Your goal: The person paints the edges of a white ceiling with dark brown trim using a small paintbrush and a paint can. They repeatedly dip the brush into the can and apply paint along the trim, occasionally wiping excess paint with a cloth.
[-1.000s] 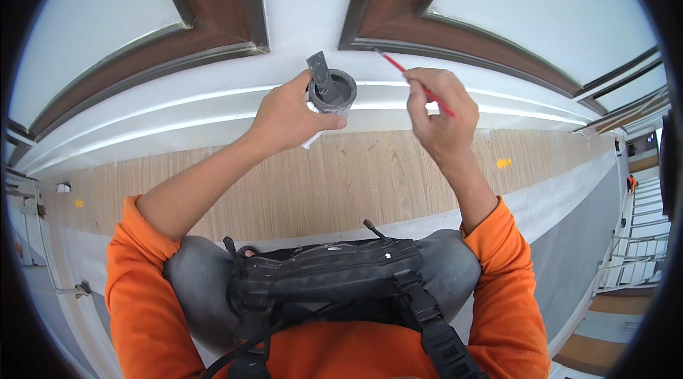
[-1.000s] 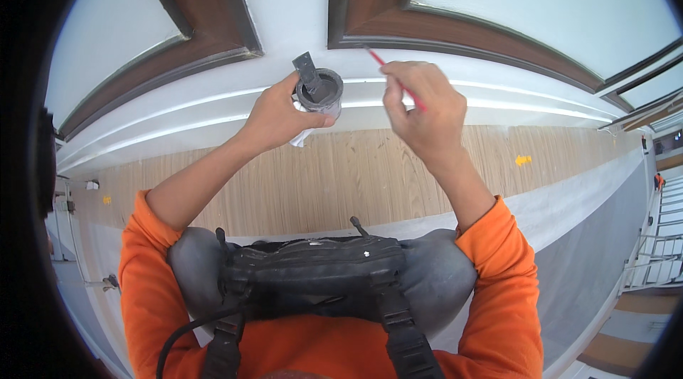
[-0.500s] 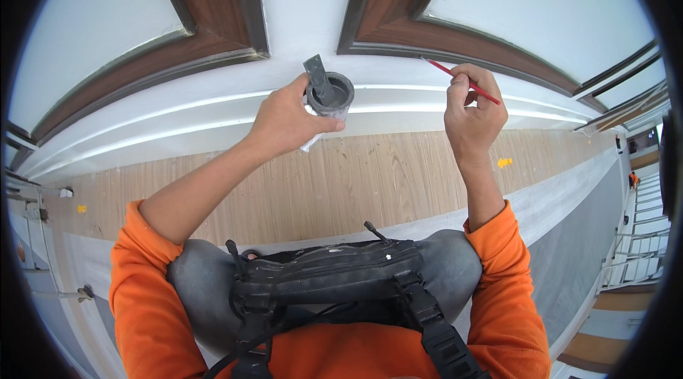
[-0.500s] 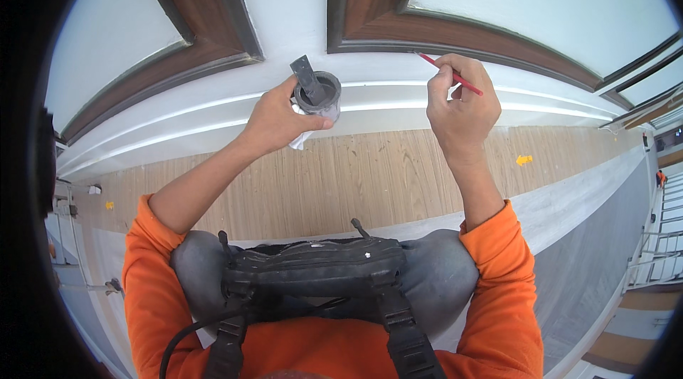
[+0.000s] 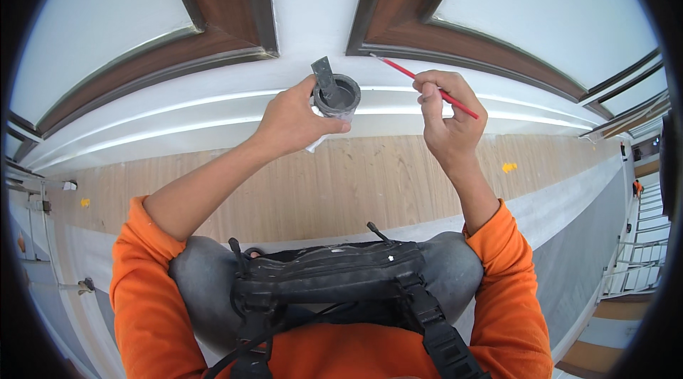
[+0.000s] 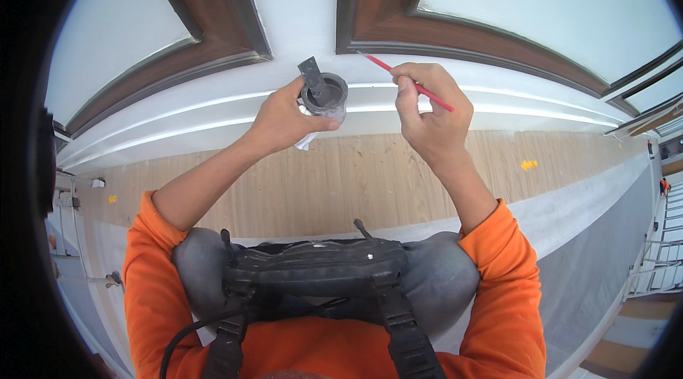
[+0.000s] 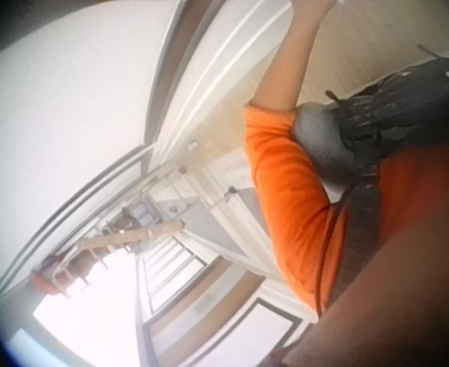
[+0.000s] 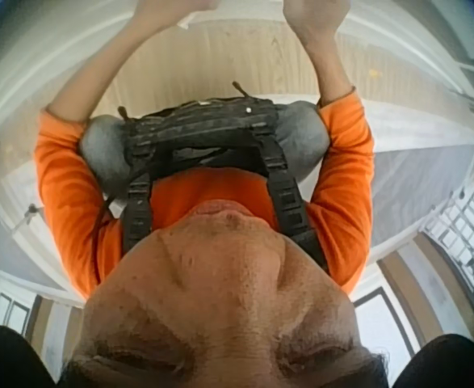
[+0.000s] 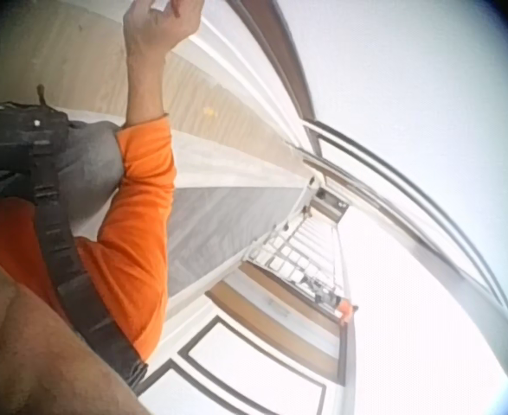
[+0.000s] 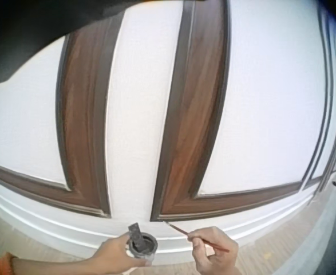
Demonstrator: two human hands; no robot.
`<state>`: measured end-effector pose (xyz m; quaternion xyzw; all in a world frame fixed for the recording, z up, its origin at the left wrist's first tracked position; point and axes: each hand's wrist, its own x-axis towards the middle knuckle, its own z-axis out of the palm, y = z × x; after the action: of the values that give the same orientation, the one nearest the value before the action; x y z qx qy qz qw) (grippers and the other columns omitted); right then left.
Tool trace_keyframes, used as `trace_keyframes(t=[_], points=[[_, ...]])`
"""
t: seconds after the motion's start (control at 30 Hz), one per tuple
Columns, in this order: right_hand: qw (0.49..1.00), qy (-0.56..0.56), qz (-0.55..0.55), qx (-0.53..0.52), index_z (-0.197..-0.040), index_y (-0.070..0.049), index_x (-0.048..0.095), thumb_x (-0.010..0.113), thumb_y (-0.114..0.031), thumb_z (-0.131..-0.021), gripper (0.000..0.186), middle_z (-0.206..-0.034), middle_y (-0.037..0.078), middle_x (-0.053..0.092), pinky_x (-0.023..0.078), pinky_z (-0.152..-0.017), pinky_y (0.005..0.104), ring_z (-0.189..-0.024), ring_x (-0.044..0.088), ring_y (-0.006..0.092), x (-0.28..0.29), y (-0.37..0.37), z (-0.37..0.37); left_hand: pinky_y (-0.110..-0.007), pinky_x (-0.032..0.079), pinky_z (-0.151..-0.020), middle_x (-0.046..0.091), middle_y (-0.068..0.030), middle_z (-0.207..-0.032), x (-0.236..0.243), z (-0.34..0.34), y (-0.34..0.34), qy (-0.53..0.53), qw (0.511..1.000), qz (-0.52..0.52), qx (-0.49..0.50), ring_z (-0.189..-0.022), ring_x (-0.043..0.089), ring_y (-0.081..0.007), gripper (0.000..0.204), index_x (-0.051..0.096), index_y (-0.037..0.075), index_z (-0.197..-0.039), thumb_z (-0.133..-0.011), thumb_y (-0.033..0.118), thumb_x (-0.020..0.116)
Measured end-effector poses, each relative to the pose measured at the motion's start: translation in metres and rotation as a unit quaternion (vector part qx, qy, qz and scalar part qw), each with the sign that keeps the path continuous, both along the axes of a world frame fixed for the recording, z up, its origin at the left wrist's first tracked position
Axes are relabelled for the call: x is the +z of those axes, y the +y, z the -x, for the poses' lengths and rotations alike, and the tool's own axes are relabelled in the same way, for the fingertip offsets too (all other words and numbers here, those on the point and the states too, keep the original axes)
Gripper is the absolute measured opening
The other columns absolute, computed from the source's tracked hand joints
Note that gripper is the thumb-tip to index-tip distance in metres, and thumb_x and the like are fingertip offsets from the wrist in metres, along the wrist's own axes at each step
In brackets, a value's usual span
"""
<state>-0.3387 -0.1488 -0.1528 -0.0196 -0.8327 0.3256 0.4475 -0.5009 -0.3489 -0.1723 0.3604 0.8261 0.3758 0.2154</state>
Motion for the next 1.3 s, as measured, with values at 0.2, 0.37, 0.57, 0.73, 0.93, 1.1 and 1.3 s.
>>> trace_keyframes(t=[0.2,0.37,0.57,0.73,0.93,1.1,1.3], points=[[0.998,0.039,0.018,0.036,-0.103,-0.001,0.075,0.070,0.006,-0.092,0.014,-0.097,0.011,0.076,0.056,-0.076,0.0289,-0.084,0.072,0.0194,0.009,-0.008,0.010,-0.039,0.054,-0.100,0.077,-0.0164,-0.118,0.000,0.000,-0.002,-0.002,1.000,0.004,-0.004,-0.113,0.073,-0.0323,0.069,0.068,0.006,-0.128,-0.072,0.039,0.093],[0.996,-0.010,-0.084,0.030,-0.106,0.000,0.075,0.069,0.006,-0.094,0.015,-0.098,0.011,0.076,0.057,-0.077,0.0298,-0.086,0.072,0.0195,0.010,-0.009,0.007,-0.040,0.055,-0.100,0.077,-0.0174,-0.117,0.001,0.001,-0.002,0.002,1.000,0.021,0.001,-0.112,0.074,-0.0332,0.070,0.068,0.005,-0.127,-0.071,0.039,0.093],[0.996,0.048,-0.072,0.016,-0.105,-0.002,0.075,0.070,0.008,-0.091,0.019,-0.098,0.010,0.076,0.057,-0.073,0.0303,-0.083,0.073,0.0198,0.009,-0.005,0.008,-0.040,0.055,-0.100,0.077,-0.0185,-0.117,0.000,0.000,-0.002,0.002,1.000,0.013,0.000,-0.112,0.074,-0.0339,0.071,0.068,0.004,-0.127,-0.072,0.040,0.093],[0.995,0.007,-0.092,0.029,-0.103,-0.001,0.075,0.071,0.007,-0.090,0.016,-0.096,0.011,0.076,0.057,-0.073,0.0305,-0.083,0.073,0.0214,0.008,-0.010,0.012,-0.040,0.055,-0.100,0.077,-0.0184,-0.116,0.002,-0.001,-0.002,-0.005,1.000,0.001,-0.006,-0.112,0.074,-0.0341,0.071,0.068,0.004,-0.127,-0.072,0.041,0.093],[0.996,0.057,-0.065,0.028,-0.104,-0.001,0.075,0.071,0.007,-0.091,0.016,-0.097,0.011,0.077,0.058,-0.077,0.0307,-0.086,0.074,0.0219,0.012,-0.004,0.006,-0.038,0.052,-0.104,0.076,-0.0164,-0.120,0.006,-0.001,-0.002,-0.008,0.999,0.033,-0.004,-0.115,0.072,-0.0297,0.073,0.066,0.003,-0.131,-0.072,0.037,0.095],[0.998,0.020,-0.053,0.031,-0.107,-0.001,0.075,0.071,0.009,-0.090,0.020,-0.099,0.012,0.077,0.058,-0.079,0.0316,-0.088,0.074,0.0227,0.007,-0.007,0.009,-0.039,0.052,-0.105,0.076,-0.0162,-0.121,0.008,-0.003,-0.001,-0.015,0.999,0.029,-0.009,-0.117,0.071,-0.0297,0.074,0.066,0.002,-0.131,-0.072,0.037,0.095],[0.993,0.099,-0.061,0.017,-0.106,-0.001,0.076,0.072,0.010,-0.089,0.021,-0.100,0.013,0.077,0.058,-0.080,0.0320,-0.091,0.074,0.0243,0.015,-0.002,0.009,-0.038,0.052,-0.105,0.076,-0.0158,-0.121,0.006,-0.003,0.000,-0.014,0.999,0.039,-0.007,-0.117,0.071,-0.0286,0.070,0.066,0.003,-0.130,-0.074,0.034,0.095]])
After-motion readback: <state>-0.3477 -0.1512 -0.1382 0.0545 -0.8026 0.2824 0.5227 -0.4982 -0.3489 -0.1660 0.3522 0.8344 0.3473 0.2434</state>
